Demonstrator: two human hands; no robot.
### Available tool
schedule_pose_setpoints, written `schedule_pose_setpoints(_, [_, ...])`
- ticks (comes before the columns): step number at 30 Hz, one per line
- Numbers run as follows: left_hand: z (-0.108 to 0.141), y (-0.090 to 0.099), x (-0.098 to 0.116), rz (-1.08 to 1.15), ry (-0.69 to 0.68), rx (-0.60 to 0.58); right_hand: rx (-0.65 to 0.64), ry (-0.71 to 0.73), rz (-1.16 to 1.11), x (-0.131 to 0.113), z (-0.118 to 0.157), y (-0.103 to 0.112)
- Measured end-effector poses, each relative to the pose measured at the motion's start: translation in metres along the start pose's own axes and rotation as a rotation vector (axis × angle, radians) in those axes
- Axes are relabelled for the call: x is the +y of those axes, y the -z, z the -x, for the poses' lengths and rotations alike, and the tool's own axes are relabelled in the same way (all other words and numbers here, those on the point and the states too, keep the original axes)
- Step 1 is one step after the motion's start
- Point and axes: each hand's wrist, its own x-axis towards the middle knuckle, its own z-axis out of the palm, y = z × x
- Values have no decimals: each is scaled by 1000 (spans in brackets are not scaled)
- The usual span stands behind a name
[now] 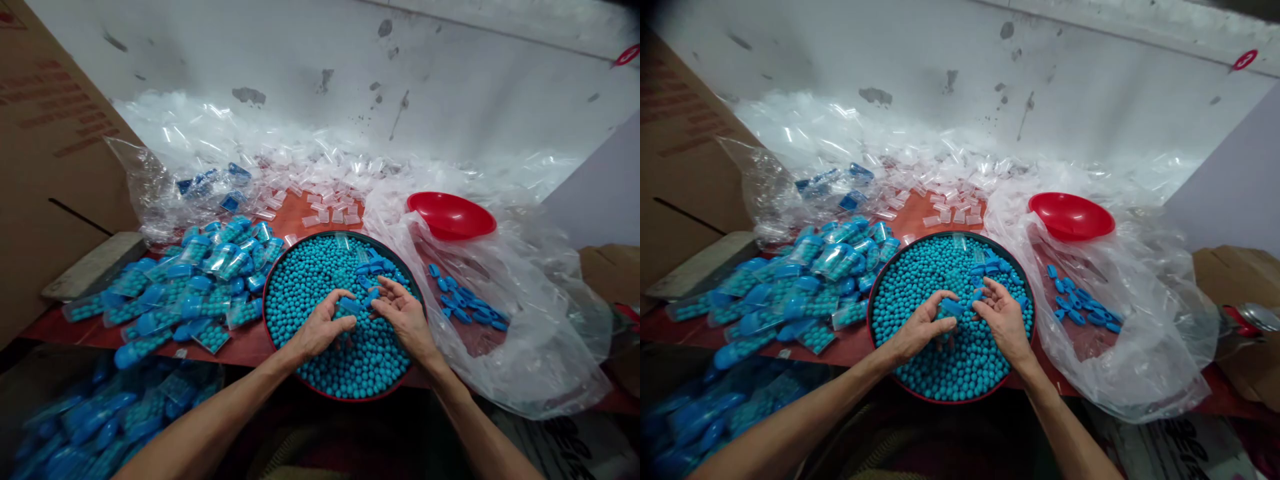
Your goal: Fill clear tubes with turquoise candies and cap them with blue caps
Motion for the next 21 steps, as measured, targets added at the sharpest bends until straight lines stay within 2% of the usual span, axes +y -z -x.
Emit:
schedule_pose_setpoints(2, [2, -1, 2, -47, -22, 9, -1, 94, 118, -2, 0, -5])
schedule_pose_setpoints(6, [4, -2, 11, -115, -121, 94, -215, 386, 433, -12, 7, -8])
schedule_pose_setpoints(8, [5, -3, 15, -92, -136, 95, -328, 445, 562, -15, 12, -8])
schedule_pose_setpoints(10, [6, -4, 17, -42, -124, 91, -387, 461, 659, -14, 17, -10])
schedule_pose_setpoints(12, [6, -6, 18, 0, -120, 114, -379, 464, 712, -10, 21, -14])
schedule_pose_setpoints(17, [9, -13, 17, 66, -117, 122, -208, 449, 711, 0, 27, -28])
schedule_pose_setpoints(21, [7, -18, 12, 35, -105, 178, -98, 506, 686, 7, 30, -36])
